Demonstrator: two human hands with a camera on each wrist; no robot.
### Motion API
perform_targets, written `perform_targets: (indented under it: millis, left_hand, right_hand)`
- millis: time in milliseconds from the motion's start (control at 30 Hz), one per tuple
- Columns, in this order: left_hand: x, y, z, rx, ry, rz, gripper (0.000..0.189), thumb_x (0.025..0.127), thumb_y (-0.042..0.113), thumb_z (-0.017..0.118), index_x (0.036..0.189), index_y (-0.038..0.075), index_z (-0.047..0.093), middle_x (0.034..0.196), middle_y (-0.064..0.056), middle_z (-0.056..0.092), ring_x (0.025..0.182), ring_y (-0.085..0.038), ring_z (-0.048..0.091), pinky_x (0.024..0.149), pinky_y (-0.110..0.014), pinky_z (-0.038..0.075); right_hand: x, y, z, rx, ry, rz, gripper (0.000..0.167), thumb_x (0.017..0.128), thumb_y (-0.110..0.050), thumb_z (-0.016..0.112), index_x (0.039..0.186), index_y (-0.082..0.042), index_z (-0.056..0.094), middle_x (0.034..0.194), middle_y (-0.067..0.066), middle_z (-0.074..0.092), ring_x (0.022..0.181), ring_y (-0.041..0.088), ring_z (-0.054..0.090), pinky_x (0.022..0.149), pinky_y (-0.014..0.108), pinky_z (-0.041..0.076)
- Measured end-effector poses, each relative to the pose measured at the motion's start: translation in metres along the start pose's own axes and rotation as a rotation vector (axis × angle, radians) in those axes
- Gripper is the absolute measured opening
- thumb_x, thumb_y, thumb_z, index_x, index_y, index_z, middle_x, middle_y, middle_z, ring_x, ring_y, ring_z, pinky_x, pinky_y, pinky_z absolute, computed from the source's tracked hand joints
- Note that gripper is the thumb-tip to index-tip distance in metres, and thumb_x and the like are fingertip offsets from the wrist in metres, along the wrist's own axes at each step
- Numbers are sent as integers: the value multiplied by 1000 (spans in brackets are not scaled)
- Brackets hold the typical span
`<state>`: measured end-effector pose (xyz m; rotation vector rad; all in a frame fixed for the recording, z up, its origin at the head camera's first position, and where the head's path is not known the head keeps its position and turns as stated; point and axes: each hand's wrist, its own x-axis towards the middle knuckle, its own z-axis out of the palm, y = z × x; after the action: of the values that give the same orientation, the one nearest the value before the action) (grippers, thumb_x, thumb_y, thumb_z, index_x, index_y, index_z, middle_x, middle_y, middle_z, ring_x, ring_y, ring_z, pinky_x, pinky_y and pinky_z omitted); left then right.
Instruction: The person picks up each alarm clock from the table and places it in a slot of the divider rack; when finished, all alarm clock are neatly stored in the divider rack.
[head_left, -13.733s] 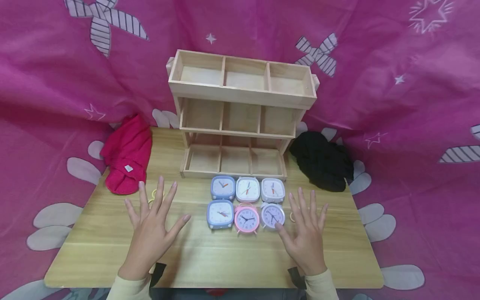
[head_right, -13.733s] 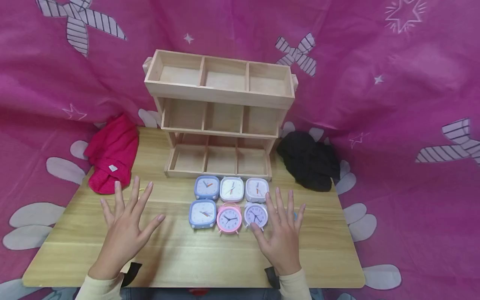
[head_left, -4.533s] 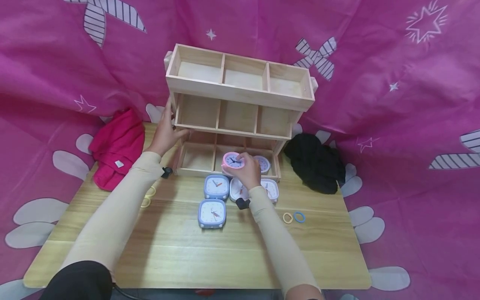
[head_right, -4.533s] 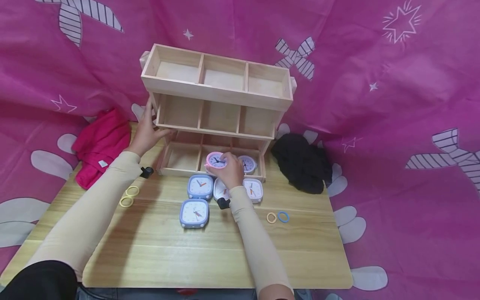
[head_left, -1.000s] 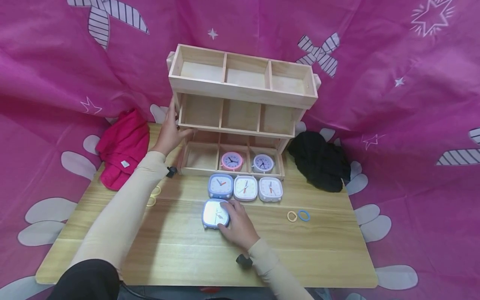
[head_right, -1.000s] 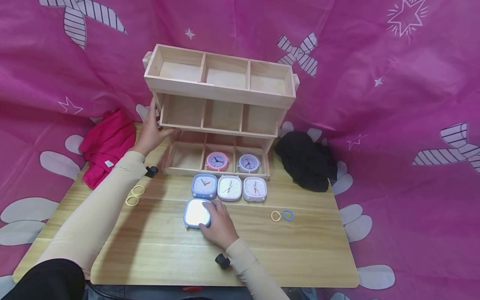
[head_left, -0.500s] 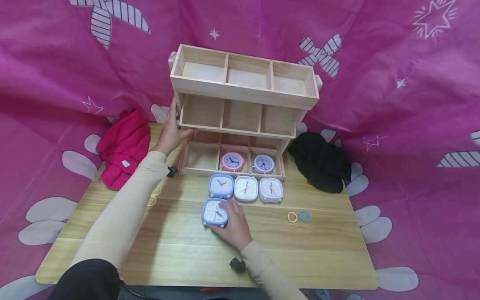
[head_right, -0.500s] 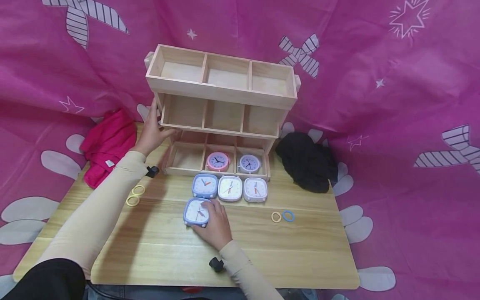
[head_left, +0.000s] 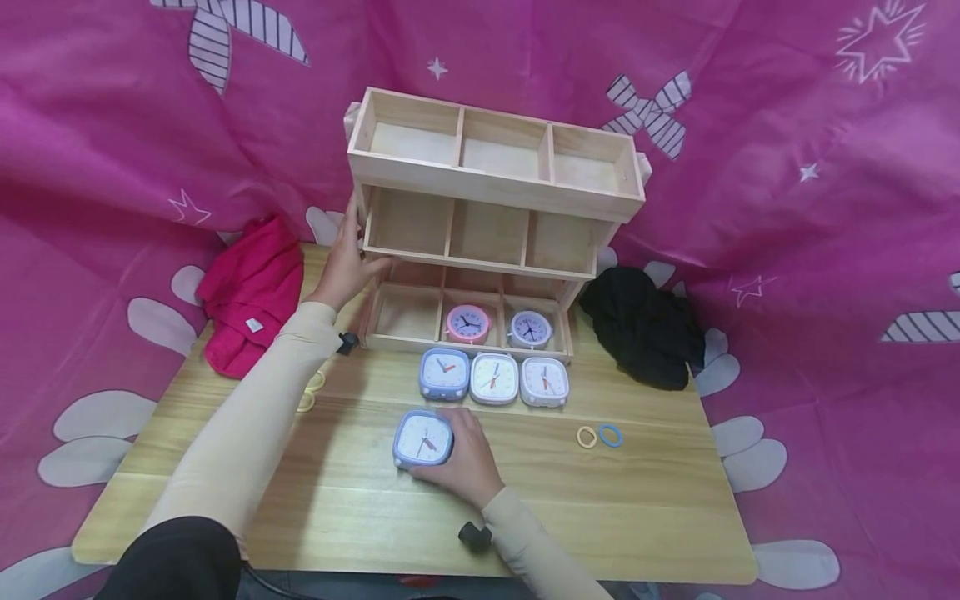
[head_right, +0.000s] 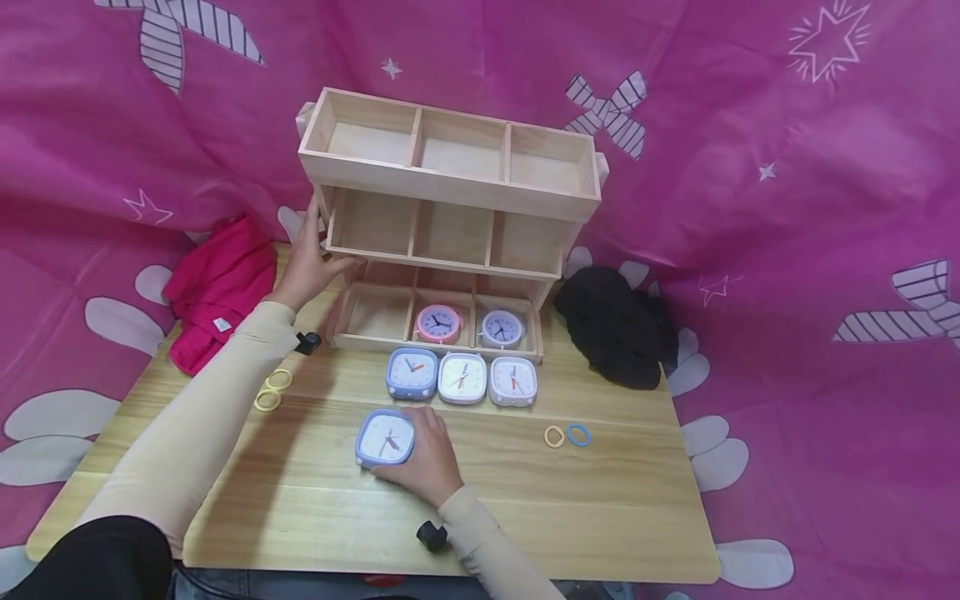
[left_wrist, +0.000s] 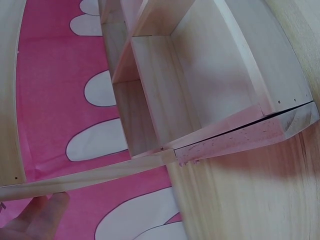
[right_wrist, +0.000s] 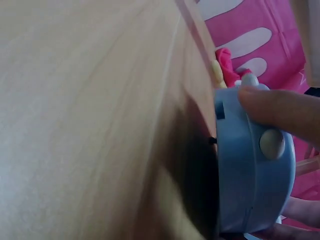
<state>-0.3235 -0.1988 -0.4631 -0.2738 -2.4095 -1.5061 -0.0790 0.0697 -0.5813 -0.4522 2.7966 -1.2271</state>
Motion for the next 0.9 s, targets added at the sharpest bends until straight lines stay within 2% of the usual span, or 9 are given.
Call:
perform_targets:
  millis: [233,333,467,600,767,900]
  left_hand:
    - [2,0,0,-4,-3,1,135,82,-3,89,173,34,-3,169,-21,29,145,-46,46,112,-68,50]
    - [2,0,0,2,-6,-4,134,82,-2,88,173,35,-3,168,-21,30,145,-47,46,112,-68,50]
    - [1,0,0,18,-11,-9,133,83,-1,88,173,34,-4,166,-23,32,144,-46,47,112,-67,51]
    - [1,0,0,20,-12,-10,133,83,0,89,173,33,-4,166,-22,32,144,-46,47,111,-67,51]
    - [1,-1,0,14,-2,-2,133,83,-1,89,173,32,-3,167,-23,31,145,-47,47,110,-68,52]
    - [0,-2,0,16,0,0,133,83,-1,89,173,32,-3,168,-22,30,145,-47,46,111,-69,51]
  right_hand:
    - [0,-7,-7,-55,-49,-42,96,67,-49,101,147,-11,63,141,2,64,129,22,62,113,39,54]
    - [3,-11,-11,-35,-61,-49,95,69,-50,100,147,-9,64,140,2,64,129,21,62,113,39,53]
    - [14,-16,-17,48,-18,-51,94,70,-45,100,148,-8,64,141,3,63,129,21,62,114,40,53]
    - [36,-22,-25,119,75,-53,94,68,-40,102,148,-7,64,141,5,62,128,24,62,112,41,54]
    - [79,-27,-35,66,182,-64,92,67,-43,101,145,-8,66,141,7,63,127,27,64,108,44,56]
    - [109,-31,-37,2,215,-32,93,69,-46,100,145,-5,66,139,10,64,125,30,65,106,45,58]
